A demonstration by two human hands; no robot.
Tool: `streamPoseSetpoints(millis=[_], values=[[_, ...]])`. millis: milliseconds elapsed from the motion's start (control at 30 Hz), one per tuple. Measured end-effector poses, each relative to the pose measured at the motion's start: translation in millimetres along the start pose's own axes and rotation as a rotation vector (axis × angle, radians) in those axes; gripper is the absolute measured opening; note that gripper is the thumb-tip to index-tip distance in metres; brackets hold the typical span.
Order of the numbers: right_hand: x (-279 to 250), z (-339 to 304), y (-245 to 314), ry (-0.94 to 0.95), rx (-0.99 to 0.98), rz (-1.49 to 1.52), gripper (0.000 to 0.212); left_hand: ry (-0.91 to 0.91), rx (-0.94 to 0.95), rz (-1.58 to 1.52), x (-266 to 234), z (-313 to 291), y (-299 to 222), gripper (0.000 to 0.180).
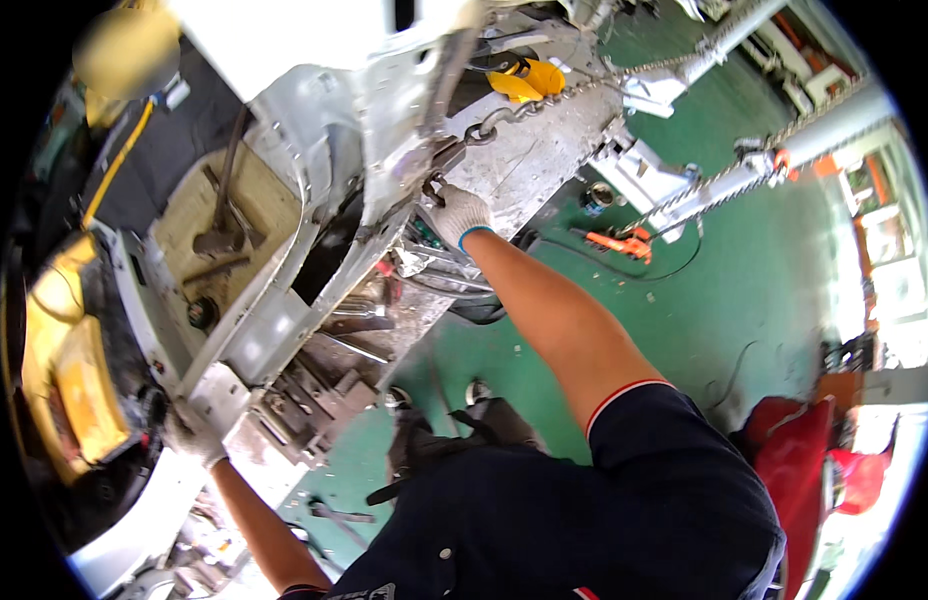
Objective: The person sits inside a vehicle's footwell and uses a hammer and metal dolly to shape and align a white metal panel along the car's frame. They repeatedly strike the panel to adjust its curvature and fit.
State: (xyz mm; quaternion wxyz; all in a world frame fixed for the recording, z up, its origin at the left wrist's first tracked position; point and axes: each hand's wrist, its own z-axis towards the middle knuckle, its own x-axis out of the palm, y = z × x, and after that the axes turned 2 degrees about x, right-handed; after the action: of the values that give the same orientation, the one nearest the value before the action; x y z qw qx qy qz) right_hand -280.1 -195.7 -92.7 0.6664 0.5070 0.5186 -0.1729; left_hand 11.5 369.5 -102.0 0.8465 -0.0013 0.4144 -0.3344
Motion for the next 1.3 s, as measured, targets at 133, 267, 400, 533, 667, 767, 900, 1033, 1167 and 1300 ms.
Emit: streamPoseSetpoints(millis=[133, 267, 400, 533, 667, 767, 900, 1033, 1167, 1300], values=[[9, -70, -26, -0.141, 0.048, 0.352, 0.036, 0.068, -0.131, 0.02, -7, 13, 30, 0.041], [57, -195, -176, 0.287, 0.305, 0.196, 0.04, 0.095, -0.355, -0.507, -17, 36, -59, 0.045], [96, -420, -415, 1.051, 0.332, -0.573, 0.032, 0.293, -0.243, -1.004, -17, 51, -253, 0.049], [76, -579, -465, 1.452, 0.123, -0.525, 0.026, 0.753, 0.021, -1.226, -17, 78, -369, 0.07], [57, -614, -475, 1.302, 0.303, -0.567, 0.01, 0.917, -0.008, -1.696, 34, 110, -434, 0.052], [60, -592, -463, 1.089, 0.472, -0.468, 0.01, 0.955, -0.049, -1.751, 77, 134, -436, 0.066], [86, -503, -371, -0.163, 1.421, 1.3, 0.009, 1.067, -0.119, -1.841, 78, 138, -444, 0.083], [101, -452, -273, -0.144, 1.192, 1.174, 0.018, 1.276, -0.129, -2.01, 80, 135, -451, 0.091], [109, -446, -184, -0.002, 1.087, 0.75, 0.025, 1.398, -0.173, -2.044, 133, 148, -423, 0.093], [116, -515, -158, -0.091, 1.283, 0.675, 0.02, 1.545, -0.1, -1.997, 122, 135, -432, 0.099]])
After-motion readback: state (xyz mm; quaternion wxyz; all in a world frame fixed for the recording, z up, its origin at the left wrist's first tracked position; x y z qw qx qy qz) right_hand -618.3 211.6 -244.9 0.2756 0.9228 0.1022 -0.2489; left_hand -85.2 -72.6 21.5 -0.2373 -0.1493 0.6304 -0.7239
